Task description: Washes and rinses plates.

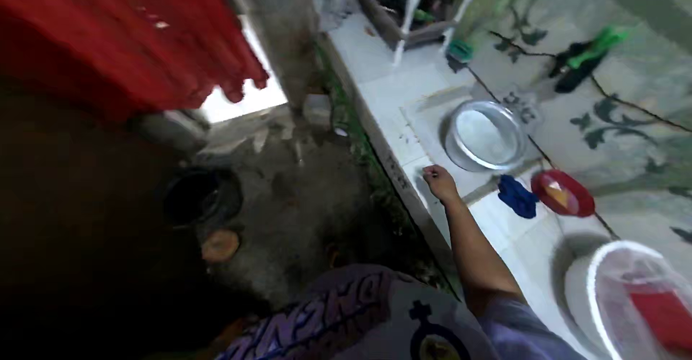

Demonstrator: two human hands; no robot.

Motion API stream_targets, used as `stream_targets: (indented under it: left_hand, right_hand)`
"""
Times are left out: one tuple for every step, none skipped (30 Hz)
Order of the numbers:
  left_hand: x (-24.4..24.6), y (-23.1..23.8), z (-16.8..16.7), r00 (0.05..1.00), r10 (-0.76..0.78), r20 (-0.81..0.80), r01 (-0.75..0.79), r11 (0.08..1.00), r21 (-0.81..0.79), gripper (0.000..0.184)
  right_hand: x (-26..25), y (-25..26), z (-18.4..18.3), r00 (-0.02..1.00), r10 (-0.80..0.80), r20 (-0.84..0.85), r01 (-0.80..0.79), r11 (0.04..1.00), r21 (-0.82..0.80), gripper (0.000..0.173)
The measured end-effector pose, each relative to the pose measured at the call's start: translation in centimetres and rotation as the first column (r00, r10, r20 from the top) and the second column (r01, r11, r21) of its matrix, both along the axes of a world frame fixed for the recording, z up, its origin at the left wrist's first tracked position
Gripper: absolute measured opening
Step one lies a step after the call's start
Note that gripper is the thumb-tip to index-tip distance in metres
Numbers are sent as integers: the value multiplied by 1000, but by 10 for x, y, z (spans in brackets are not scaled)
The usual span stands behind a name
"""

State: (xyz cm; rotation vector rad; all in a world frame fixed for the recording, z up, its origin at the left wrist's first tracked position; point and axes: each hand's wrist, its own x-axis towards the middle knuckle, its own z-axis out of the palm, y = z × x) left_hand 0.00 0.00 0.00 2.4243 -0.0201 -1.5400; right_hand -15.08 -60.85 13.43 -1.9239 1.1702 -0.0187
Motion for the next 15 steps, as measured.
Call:
stream_targets:
  left_hand:
    - [50,-27,14,980,-187,73,187,982,8,33]
    - [98,-58,29,938,-318,135,319,948,17,37]
    - [141,-104,50,902,-393,179,397,918,15,38]
    - [177,-157,72,881,-421,216,429,903,10,39]
    - [202,-214,96,870,-432,238,444,896,1,38]
    - [218,-273,118,850,-454,269,475,880,-16,37]
    - [229,-330,134,817,-492,303,528,848,-48,36]
    - [234,-386,144,777,-534,334,591,802,-92,37]
    - [231,-438,152,731,-576,366,653,747,-127,38]
    - [223,-488,159,682,-607,407,709,687,-162,39]
    - [209,-534,165,633,-637,440,760,621,-193,40]
    - [193,-575,169,578,-671,463,810,541,-227,40]
    - [176,-612,170,511,-714,478,859,443,-256,40]
    - [159,-644,171,426,-767,480,903,333,-270,41]
    - [143,-673,169,335,-801,495,935,220,-277,40]
  right_hand:
    - [0,-15,2,998,-60,2,60,998,-21,34]
    - [-1,-28,2,993,-119,9,119,992,-43,34]
    - [-1,-42,4,983,-180,30,182,981,-69,34]
    - [-3,-58,7,970,-237,47,241,966,-98,34]
    - [-6,-74,8,957,-284,55,289,948,-131,34]
    - [-9,-90,7,940,-335,60,340,926,-164,34]
    - [-11,-108,6,919,-390,59,394,900,-186,35]
    - [-13,-126,5,897,-438,55,440,877,-192,37]
    - [-14,-146,1,875,-481,46,481,859,-177,40]
    - [-15,-169,-5,851,-524,36,523,840,-146,46]
    - [-14,-192,-10,830,-558,2,555,824,-117,52]
    - [-13,-212,-16,810,-581,-71,576,813,-82,59]
    - [-12,-231,-21,792,-586,-173,589,807,-39,66]
    - [-12,-248,-26,775,-573,-267,597,802,9,71]
    - [-13,-263,-31,756,-561,-337,603,798,24,71]
